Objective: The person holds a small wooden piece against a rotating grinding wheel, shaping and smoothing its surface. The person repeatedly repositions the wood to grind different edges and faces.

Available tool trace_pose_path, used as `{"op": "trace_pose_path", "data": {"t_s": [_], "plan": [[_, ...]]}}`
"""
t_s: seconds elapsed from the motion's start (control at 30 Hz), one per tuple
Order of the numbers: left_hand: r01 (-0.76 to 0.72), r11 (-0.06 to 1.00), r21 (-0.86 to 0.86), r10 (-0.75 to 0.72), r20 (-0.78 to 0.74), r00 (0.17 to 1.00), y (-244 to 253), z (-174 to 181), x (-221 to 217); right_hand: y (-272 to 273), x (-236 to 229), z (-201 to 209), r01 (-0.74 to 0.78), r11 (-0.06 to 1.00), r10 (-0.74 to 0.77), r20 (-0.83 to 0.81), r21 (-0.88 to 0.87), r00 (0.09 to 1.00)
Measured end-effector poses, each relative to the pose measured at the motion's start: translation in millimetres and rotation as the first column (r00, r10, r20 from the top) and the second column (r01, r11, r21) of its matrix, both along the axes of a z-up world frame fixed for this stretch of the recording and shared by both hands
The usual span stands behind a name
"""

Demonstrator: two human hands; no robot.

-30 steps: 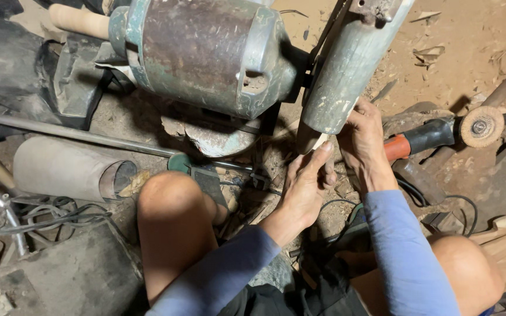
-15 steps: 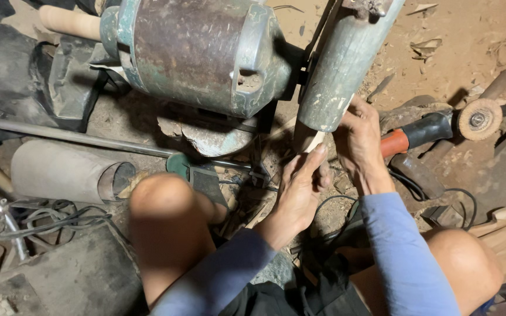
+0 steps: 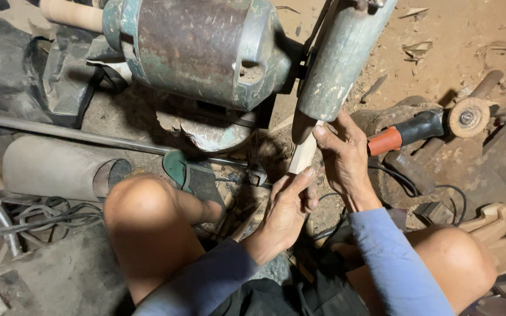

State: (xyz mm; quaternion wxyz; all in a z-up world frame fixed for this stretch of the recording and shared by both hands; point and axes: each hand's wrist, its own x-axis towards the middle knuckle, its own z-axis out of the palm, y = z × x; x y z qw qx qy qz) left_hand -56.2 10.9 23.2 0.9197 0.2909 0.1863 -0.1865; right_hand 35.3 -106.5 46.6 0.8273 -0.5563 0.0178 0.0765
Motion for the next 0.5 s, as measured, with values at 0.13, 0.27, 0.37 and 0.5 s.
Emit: {"op": "trace_pose_path", "data": {"t_s": [0.13, 0.27, 0.37, 0.5], "plan": [[0.029, 1.0, 0.005, -0.029, -0.011, 1.0, 7.0, 6.0, -10.5, 3.5, -10.3, 3.1, -0.008, 0.999, 0.008, -0.002, 0.039, 1.0], [0.047, 0.999, 0.009, -0.047, 0.014, 0.999, 11.3, 8.1, -19.0, 4.4, -18.9, 1.5, -0.013, 0.999, 0.012, 0.014, 0.041, 1.0], [0.063, 0.998, 0.026, -0.064, 0.028, 0.998, 14.5, 5.8, -26.2, 4.9, -24.4, 2.0, -0.001, 1.0, 0.002, 0.012, -0.014, 1.0], [0.077, 0.996, 0.032, -0.082, 0.164, 0.983, 19.7, 0.3, -40.1, 3.5, -38.0, 3.8, -0.013, 0.998, 0.011, -0.02, -0.068, 1.0]]}}
